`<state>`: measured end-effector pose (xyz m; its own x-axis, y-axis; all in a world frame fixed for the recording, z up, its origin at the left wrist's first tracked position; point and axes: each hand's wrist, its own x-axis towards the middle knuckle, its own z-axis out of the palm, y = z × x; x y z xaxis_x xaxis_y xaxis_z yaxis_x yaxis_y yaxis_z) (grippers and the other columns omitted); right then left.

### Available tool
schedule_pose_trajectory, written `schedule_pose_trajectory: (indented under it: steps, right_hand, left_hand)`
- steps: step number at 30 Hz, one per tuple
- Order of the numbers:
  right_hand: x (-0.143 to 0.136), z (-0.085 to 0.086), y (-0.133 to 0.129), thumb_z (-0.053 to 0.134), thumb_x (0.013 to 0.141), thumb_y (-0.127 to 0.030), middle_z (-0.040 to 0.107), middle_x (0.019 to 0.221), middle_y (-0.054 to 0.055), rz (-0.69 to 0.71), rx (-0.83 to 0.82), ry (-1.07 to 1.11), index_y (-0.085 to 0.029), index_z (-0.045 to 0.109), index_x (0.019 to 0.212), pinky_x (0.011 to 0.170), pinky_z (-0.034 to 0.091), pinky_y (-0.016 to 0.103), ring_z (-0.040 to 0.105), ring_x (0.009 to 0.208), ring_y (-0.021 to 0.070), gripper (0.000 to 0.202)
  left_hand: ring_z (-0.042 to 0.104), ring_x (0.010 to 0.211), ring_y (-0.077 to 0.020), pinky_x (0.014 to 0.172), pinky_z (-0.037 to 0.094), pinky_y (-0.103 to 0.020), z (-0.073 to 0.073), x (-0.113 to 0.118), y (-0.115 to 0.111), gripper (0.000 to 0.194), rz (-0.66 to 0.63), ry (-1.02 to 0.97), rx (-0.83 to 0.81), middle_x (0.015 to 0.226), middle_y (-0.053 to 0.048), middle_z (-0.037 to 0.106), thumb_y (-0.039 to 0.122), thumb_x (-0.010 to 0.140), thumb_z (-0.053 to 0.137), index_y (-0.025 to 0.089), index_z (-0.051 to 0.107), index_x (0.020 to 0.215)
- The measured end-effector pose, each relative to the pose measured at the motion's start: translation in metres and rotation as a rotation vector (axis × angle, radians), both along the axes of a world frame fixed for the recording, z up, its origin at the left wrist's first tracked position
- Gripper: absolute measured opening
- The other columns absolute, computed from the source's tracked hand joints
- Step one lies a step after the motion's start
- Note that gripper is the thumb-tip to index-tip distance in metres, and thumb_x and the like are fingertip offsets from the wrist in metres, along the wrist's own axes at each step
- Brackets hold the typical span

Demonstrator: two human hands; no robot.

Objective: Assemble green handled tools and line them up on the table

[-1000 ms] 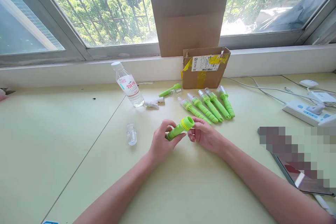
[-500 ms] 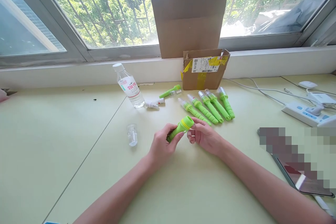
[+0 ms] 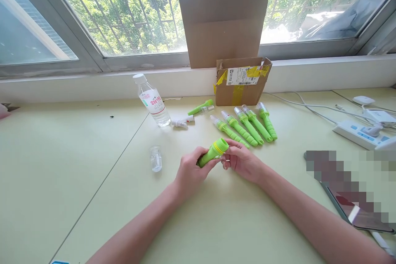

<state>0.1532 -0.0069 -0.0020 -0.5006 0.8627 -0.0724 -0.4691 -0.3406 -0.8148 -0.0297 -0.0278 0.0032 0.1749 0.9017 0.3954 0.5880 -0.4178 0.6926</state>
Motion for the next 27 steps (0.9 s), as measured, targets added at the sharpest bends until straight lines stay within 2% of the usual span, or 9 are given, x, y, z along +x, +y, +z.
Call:
schedule_pose_trajectory:
  steps: [9, 15, 21, 27]
  right_hand:
    - [0.001, 0.002, -0.001, 0.067, 0.077, -0.026, 0.059, 0.071, -0.001, -0.001, -0.008, -0.012, -0.022, 0.066, 0.094, 0.055, 0.045, 0.024, 0.055, 0.057, 0.0099, 0.018]
    - [0.001, 0.002, -0.002, 0.068, 0.076, -0.026, 0.060, 0.070, -0.001, -0.009, -0.020, -0.022, -0.022, 0.065, 0.095, 0.055, 0.044, 0.025, 0.056, 0.057, 0.0104, 0.020]
    - [0.000, 0.001, -0.002, 0.068, 0.074, -0.023, 0.061, 0.069, -0.001, -0.026, -0.032, -0.012, -0.022, 0.064, 0.092, 0.053, 0.045, 0.025, 0.056, 0.056, 0.0108, 0.019]
    - [0.001, -0.001, -0.001, 0.067, 0.075, -0.023, 0.062, 0.078, -0.001, -0.023, -0.021, 0.000, -0.023, 0.064, 0.094, 0.054, 0.047, 0.026, 0.057, 0.058, 0.0101, 0.020]
  left_hand:
    - [0.031, 0.050, -0.0074, 0.047, 0.030, -0.019, -0.001, -0.002, -0.002, 0.025, -0.044, 0.061, 0.024, 0.057, 0.005, 0.043, 0.044, 0.085, 0.054, 0.019, 0.055, 0.081]
    - [0.033, 0.049, -0.0078, 0.049, 0.031, -0.020, -0.004, -0.005, 0.000, 0.025, -0.120, 0.102, 0.020, 0.055, 0.005, 0.043, 0.038, 0.090, 0.046, 0.018, 0.057, 0.081]
    - [0.036, 0.044, -0.0072, 0.048, 0.032, -0.020, 0.007, -0.005, 0.000, 0.032, -0.192, 0.042, -0.131, 0.048, 0.006, 0.040, 0.039, 0.091, 0.041, 0.018, 0.050, 0.068]
    - [0.040, 0.042, -0.0071, 0.048, 0.034, -0.021, 0.019, -0.005, -0.001, 0.039, -0.270, -0.051, -0.314, 0.045, 0.005, 0.044, 0.041, 0.093, 0.038, 0.018, 0.051, 0.065]
